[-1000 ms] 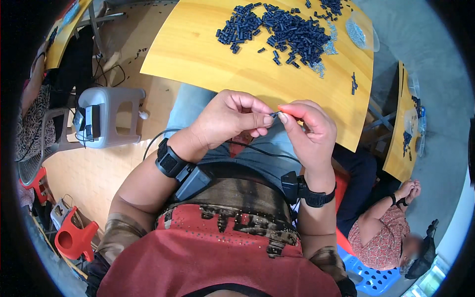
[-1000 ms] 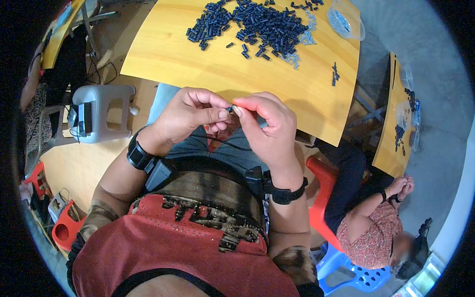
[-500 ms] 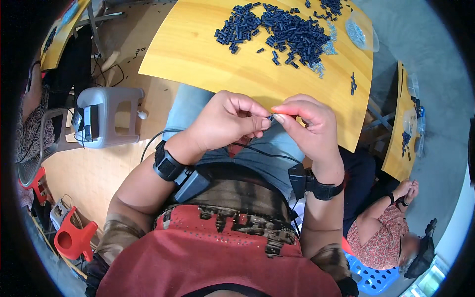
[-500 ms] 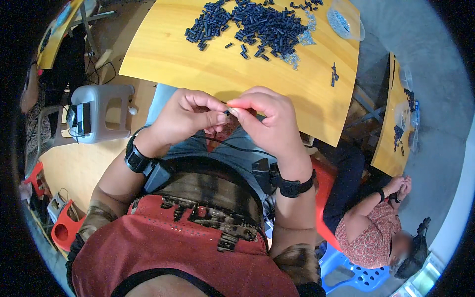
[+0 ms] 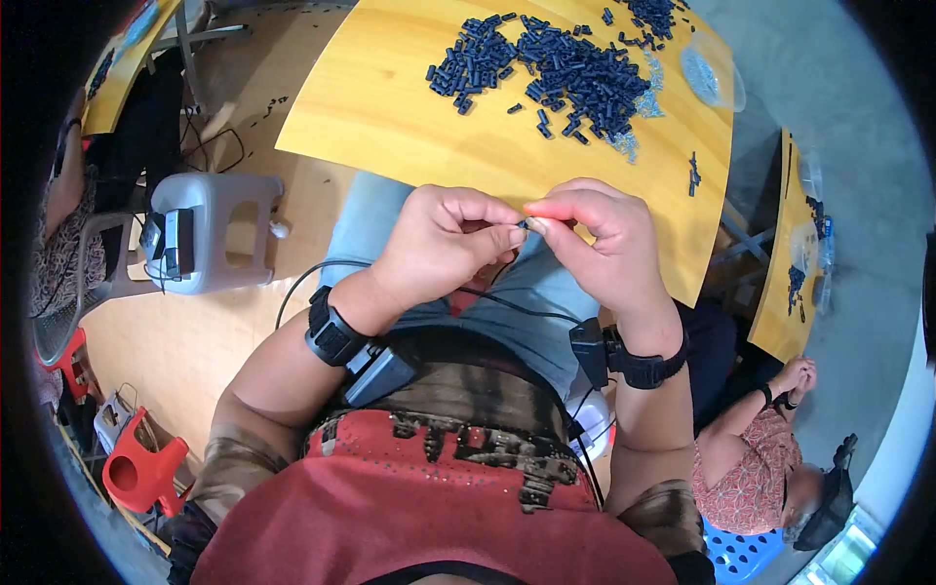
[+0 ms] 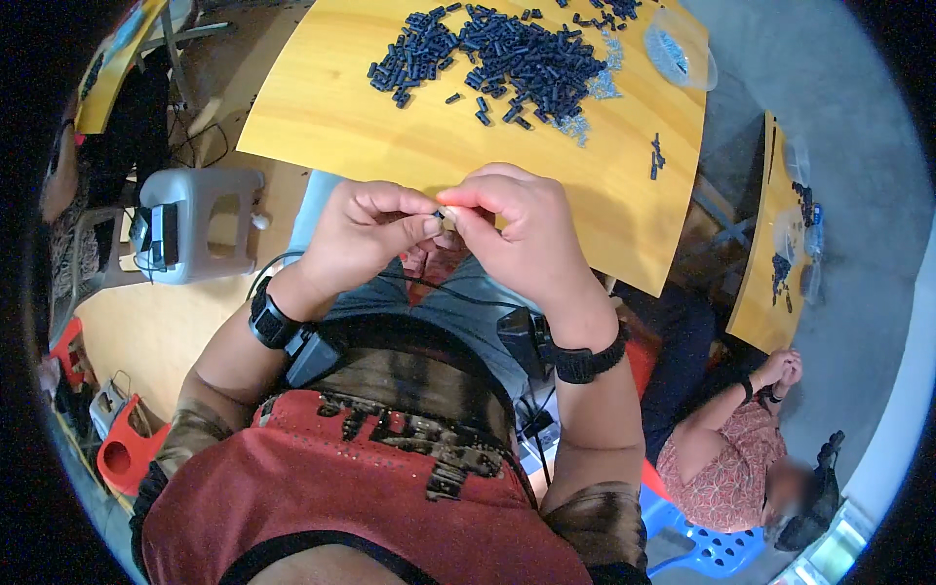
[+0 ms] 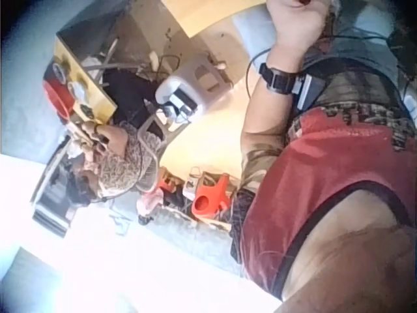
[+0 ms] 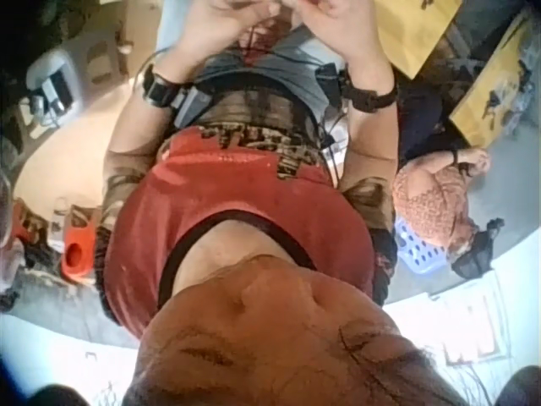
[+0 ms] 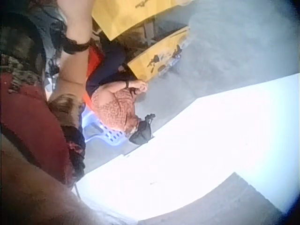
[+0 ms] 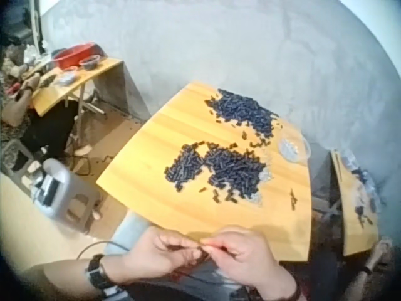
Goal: Assembling small blue plastic or rubber components by hand at a production workbench.
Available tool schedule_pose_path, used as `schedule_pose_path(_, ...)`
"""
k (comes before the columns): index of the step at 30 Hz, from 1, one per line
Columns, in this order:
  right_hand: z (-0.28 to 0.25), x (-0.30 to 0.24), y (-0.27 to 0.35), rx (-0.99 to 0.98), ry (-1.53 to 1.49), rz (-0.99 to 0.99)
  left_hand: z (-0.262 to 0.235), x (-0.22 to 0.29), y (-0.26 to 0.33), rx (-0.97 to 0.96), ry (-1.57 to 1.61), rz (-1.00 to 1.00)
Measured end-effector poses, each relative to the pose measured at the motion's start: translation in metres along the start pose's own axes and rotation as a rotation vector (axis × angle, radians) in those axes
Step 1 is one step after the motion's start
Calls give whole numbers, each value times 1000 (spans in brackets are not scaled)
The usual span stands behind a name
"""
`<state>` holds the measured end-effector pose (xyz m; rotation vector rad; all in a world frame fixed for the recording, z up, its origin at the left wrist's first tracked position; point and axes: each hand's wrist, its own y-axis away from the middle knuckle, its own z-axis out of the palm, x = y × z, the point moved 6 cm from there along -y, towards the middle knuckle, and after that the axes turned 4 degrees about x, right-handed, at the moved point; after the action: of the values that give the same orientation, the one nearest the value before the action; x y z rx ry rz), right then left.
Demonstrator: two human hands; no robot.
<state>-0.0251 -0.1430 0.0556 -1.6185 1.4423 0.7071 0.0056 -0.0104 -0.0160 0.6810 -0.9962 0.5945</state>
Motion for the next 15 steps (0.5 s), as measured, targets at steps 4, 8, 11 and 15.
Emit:
schedule_pose_path(4, 3, 3, -2, 4, -23, 11, 0, 1, 0, 15, 38, 9)
schedule_pose_path(8, 6, 5, 0, 17, -56, 3, -3, 8, 0, 51, 23, 86)
schedule_pose_path(11, 3, 0, 0, 49, -37, -44, -3, 17, 0, 52, -47, 98)
schedule_pose_path(15, 6, 0, 0, 2, 15, -44, -4, 15, -2, 68, -30, -59)
